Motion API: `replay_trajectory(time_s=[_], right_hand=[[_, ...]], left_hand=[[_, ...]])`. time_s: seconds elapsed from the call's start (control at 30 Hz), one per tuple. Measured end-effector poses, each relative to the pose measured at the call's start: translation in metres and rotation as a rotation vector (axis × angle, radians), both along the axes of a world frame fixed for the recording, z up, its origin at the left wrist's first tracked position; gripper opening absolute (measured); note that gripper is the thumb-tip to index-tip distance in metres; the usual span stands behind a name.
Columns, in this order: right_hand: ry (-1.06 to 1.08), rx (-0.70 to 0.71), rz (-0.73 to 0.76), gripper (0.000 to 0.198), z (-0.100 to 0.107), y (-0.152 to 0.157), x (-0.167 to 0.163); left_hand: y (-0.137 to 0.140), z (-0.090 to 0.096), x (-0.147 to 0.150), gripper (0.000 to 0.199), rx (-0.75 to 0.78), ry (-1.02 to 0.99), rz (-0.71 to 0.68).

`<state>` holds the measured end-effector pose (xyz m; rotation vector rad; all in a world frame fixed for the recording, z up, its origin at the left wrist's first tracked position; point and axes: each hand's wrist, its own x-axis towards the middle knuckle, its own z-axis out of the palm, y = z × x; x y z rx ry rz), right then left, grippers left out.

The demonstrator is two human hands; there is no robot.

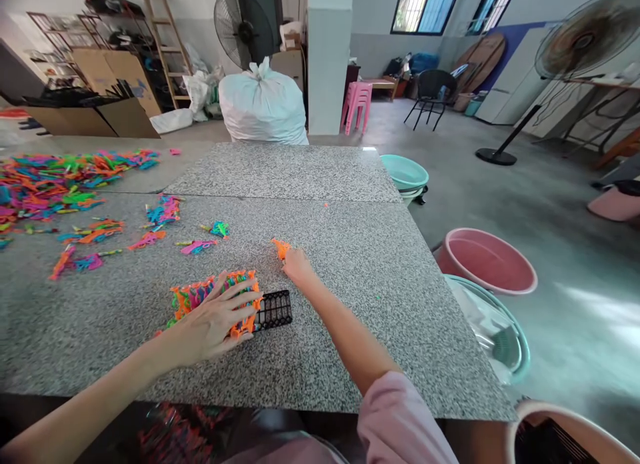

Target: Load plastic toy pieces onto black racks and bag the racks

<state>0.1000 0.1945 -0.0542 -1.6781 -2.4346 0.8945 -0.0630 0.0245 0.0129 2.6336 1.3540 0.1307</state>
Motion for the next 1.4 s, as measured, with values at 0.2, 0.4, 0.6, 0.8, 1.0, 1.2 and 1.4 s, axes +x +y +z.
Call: replay_trajectory(time_s=[0.2,0.4,0.6,0.8,1.0,1.2,1.4], right_hand=[[0.146,-0.166,-0.009,0.005,-0.010,-0.044,0.053],[0.416,-0.218,-0.074,0.013,-0.021,-0.104,0.070],[0.421,-0.022,-0.079,0.009,-0.028,-0.137,0.031],[0.197,0.087,-0.026,0.017,-0.029,-0.142,0.010],[-0.006,0.078,0.084,0.022,-0.009,-0.136,-0.002],[-0.019,0.143,0.150,0.023,-0.004,-0.146,-0.006],[0.121,0.222,0.154,0.030,-0.025,-0.152,0.006]], left_hand=[[0.001,-0.003,-0.001,0.017,0.044,-0.007,-0.029],[0.004,-0.007,-0.006,0.020,0.040,0.024,-0.040],[0.005,-0.005,-0.005,0.020,0.050,-0.006,-0.042],[0.003,-0.007,-0.005,0.021,0.052,-0.021,-0.025],[0.000,-0.010,-0.004,0.050,0.042,-0.011,0.015],[-0.002,-0.008,0.002,0.034,0.045,-0.022,0.028],[-0.004,0.000,0.012,0.022,0.018,-0.041,0.048]])
